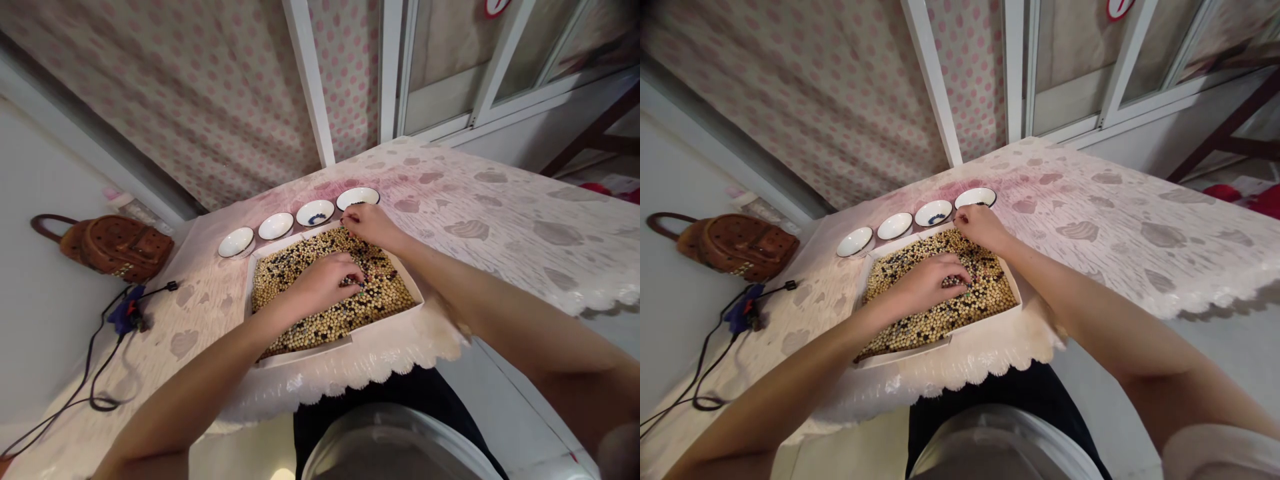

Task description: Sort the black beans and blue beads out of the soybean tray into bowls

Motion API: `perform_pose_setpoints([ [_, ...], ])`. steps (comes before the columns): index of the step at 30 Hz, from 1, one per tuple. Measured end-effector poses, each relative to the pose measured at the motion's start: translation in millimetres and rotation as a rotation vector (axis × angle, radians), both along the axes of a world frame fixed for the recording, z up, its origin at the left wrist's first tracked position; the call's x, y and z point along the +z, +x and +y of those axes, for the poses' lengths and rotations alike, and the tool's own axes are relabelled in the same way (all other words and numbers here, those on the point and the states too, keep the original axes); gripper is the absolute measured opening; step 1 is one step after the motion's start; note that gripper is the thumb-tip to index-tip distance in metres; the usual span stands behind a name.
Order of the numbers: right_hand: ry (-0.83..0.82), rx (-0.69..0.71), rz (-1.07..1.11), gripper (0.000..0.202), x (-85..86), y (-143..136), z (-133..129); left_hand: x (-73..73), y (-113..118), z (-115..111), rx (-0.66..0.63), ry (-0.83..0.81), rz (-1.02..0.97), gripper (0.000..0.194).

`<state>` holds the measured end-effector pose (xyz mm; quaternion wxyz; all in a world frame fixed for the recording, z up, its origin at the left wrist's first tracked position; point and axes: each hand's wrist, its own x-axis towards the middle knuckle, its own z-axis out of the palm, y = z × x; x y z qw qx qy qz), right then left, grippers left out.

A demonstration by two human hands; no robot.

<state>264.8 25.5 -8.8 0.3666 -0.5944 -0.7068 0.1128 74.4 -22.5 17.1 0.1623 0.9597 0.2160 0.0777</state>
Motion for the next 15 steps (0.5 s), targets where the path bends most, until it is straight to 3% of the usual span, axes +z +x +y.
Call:
perform_pose_setpoints([
  [15, -0.004, 0.0, 0.005, 0.019, 0.9, 0.5, -0.7, -5.1, 10.7, -4.1, 0.012, 0.016, 0.014, 0.01],
])
